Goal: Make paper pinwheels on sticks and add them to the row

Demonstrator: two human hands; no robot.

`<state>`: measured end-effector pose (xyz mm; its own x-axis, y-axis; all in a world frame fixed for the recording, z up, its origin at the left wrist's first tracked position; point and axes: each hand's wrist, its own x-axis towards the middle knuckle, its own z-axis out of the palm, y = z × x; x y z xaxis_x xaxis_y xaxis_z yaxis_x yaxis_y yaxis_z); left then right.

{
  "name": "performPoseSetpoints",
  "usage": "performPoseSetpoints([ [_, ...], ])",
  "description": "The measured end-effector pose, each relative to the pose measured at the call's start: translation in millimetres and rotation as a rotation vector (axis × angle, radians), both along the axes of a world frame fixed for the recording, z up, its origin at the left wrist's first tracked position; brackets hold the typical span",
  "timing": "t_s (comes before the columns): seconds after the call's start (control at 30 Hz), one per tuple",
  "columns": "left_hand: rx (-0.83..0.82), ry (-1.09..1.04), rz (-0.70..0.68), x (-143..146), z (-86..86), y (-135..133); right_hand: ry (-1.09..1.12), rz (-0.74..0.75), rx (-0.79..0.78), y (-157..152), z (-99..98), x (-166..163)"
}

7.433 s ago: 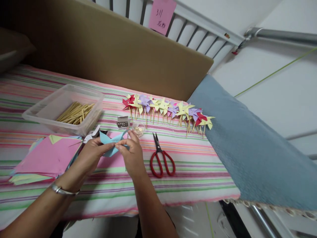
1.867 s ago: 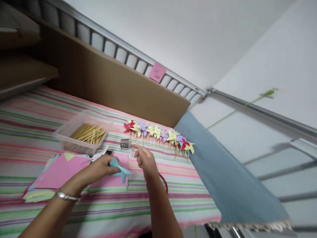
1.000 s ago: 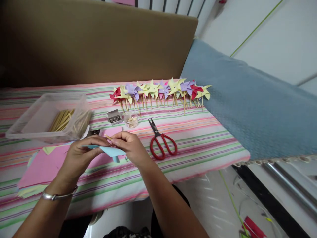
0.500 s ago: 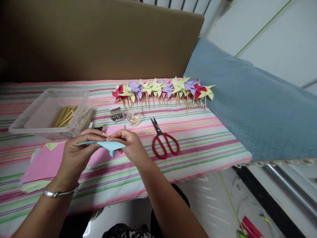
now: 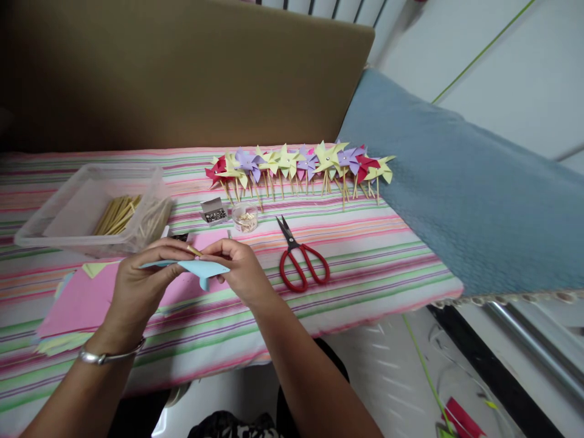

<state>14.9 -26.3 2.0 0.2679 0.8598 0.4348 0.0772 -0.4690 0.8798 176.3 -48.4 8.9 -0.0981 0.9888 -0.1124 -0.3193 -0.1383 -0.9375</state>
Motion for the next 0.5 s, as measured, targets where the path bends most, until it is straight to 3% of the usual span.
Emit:
performPoseSetpoints([
  [0.5,-0.054,-0.015,0.018,-0.4,0.1,-0.6,-0.053,-0.024,0.007,0.4,-2.7,-0.3],
])
